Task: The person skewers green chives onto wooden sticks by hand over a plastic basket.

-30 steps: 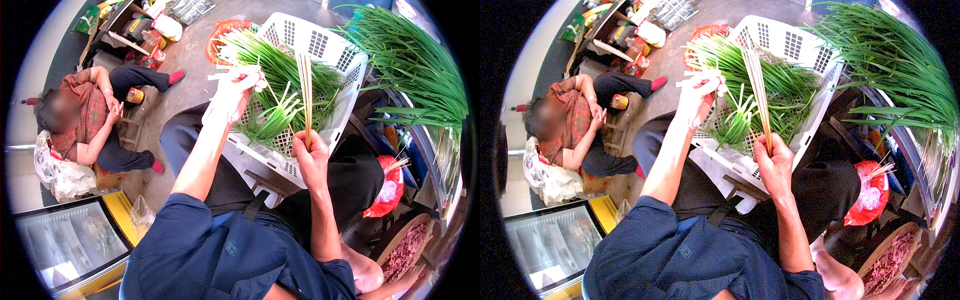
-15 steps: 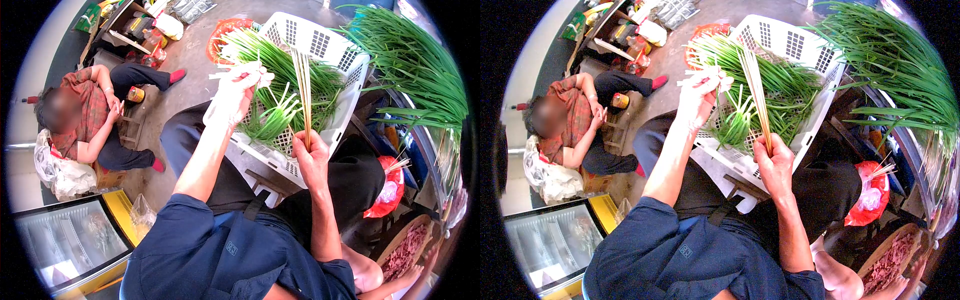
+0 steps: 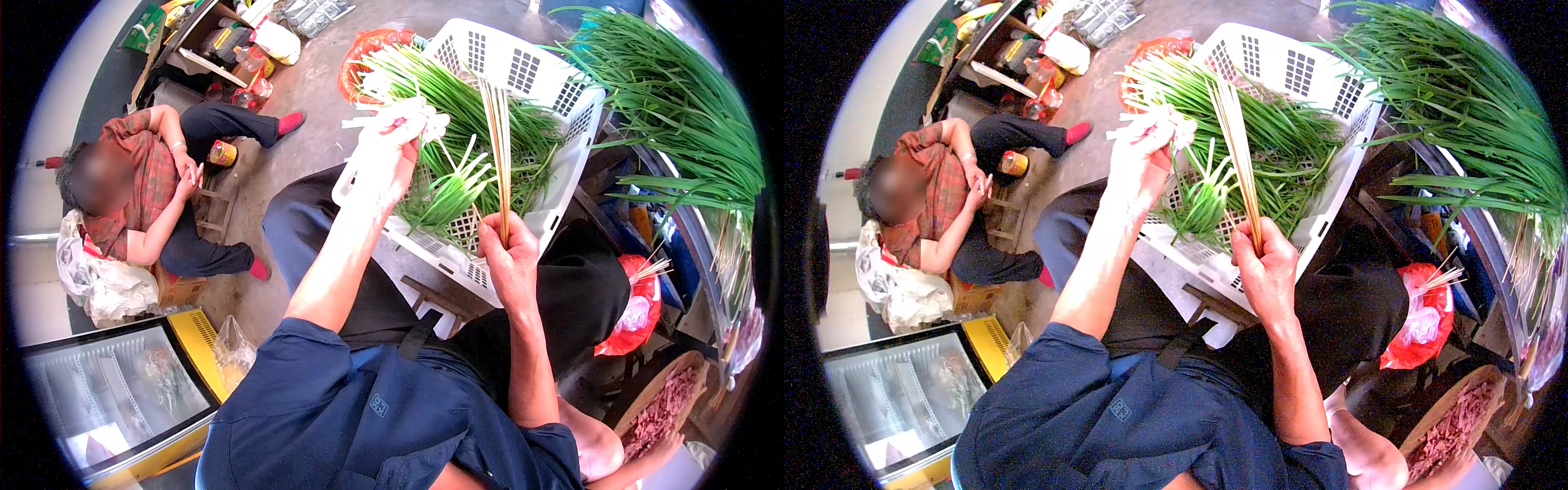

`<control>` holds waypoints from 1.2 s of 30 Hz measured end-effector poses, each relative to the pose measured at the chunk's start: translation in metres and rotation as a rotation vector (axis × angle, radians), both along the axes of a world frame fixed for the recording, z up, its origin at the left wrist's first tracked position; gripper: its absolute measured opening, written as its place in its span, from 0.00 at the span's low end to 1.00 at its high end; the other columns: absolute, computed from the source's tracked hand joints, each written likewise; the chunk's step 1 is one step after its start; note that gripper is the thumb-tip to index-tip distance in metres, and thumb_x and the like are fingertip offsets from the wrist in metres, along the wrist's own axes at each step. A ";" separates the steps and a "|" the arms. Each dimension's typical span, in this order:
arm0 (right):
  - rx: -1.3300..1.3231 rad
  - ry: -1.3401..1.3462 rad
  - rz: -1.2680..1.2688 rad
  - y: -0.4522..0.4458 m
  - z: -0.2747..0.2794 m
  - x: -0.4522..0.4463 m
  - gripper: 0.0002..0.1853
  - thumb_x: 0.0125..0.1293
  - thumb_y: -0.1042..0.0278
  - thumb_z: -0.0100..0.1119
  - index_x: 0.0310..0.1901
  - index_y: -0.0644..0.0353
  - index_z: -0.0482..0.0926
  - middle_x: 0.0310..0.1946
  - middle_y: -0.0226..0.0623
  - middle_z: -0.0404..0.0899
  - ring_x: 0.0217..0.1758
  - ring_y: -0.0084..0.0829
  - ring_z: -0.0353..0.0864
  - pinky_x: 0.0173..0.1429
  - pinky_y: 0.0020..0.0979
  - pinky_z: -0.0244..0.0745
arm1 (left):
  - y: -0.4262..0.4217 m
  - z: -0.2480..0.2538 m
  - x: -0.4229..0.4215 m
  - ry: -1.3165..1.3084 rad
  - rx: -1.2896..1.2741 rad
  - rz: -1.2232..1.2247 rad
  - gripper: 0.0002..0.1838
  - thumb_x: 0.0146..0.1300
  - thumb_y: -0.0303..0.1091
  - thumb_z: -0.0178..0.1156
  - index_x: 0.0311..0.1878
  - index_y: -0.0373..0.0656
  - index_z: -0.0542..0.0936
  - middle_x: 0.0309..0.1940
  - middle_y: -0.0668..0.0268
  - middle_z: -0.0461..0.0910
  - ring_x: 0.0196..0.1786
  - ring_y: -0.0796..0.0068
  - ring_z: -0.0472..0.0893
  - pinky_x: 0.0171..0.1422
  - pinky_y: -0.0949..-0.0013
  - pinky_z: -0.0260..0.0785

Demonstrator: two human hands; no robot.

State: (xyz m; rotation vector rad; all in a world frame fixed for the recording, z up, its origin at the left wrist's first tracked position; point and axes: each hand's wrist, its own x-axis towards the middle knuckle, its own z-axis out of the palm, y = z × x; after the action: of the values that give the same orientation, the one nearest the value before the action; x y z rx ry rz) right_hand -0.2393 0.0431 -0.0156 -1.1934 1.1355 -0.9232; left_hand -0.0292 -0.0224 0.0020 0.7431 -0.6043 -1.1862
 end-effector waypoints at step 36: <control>0.016 -0.036 -0.036 0.002 0.000 -0.001 0.03 0.65 0.73 0.59 0.36 0.63 0.77 0.20 0.24 0.72 0.22 0.15 0.69 0.27 0.21 0.67 | 0.015 -0.012 -0.011 -0.201 0.158 -0.307 0.07 0.64 0.28 0.61 0.41 0.35 0.80 0.44 0.59 0.81 0.49 0.69 0.79 0.58 0.64 0.71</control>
State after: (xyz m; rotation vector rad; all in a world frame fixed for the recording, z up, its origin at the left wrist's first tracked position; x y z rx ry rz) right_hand -0.2405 0.0454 -0.0158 -1.1423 1.1375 -0.9576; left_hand -0.0400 -0.0075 -0.0096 0.9339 -0.8193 -1.4652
